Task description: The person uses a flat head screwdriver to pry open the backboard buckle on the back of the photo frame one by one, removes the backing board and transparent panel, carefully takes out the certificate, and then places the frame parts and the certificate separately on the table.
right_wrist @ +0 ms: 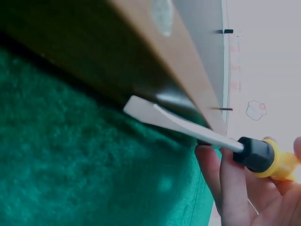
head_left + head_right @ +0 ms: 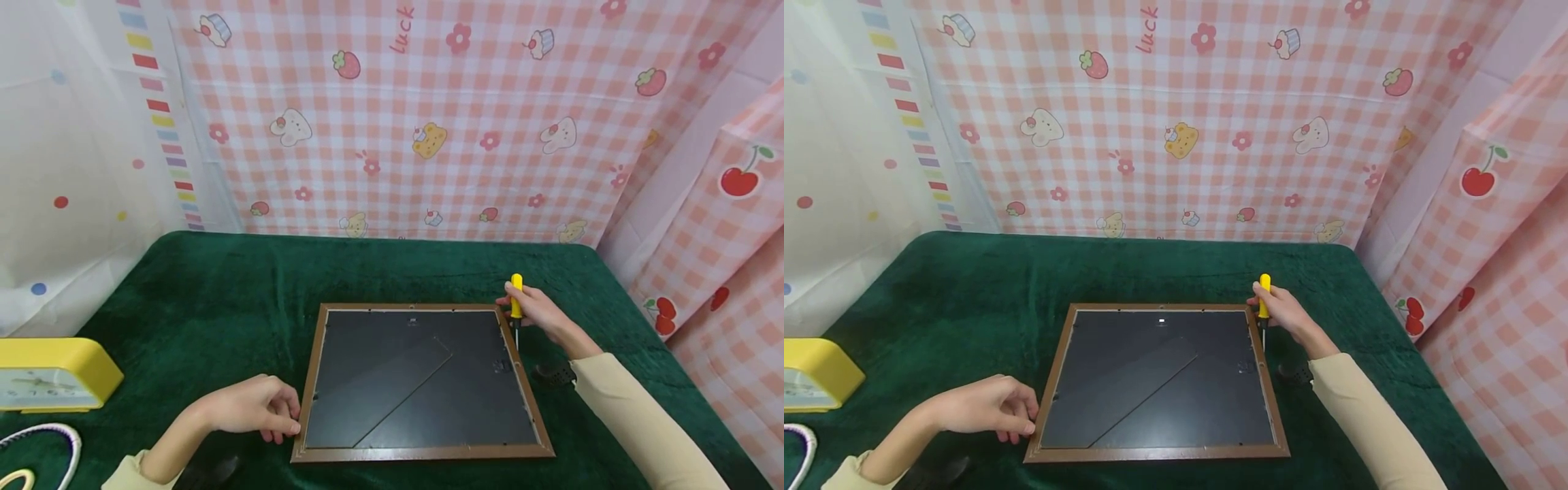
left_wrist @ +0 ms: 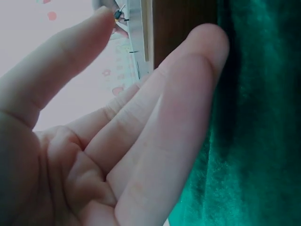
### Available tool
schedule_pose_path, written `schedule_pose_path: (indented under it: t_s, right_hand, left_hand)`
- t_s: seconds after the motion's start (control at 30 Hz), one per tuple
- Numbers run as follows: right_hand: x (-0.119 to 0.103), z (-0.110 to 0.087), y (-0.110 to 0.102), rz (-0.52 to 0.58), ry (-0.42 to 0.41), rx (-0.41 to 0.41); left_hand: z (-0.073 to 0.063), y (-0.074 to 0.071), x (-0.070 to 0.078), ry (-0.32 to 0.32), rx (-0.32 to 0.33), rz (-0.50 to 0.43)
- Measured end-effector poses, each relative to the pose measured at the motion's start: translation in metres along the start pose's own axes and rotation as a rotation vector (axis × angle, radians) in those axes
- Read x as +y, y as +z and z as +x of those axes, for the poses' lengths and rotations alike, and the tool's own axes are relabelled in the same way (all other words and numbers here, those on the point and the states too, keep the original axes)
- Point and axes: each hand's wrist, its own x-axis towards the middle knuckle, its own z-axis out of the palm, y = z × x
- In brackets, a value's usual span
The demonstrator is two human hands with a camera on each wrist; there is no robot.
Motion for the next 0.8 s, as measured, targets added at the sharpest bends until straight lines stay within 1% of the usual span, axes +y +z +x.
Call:
schedule_pose_path:
  t_s: [0.13,0.37,0.67,0.8]
  right_hand:
    - [-0.0008,-0.0018,0.0016,-0.009,-0.014,0.001]
    - [-0.0011,-0.0043,0.0030,-0.004,-0.005,0.006]
    - [-0.0031,-0.0084,0.0048,-0.006,-0.021,-0.006]
    - [-0.0023,-0.0089,0.0042,-0.006,-0.014,0.000]
  left_hand:
    - [-0.0009,-0.0002,-0.0019,0.002,-0.009,-0.009]
    - [-0.0015,-0.0014,-0.0044,-0.001,-0.019,-0.027]
    - [-0.0037,-0.0010,-0.0048,0.031,-0.050,-0.031]
    - [-0.0029,-0.0035,-0.0043,0.025,-0.057,-0.032]
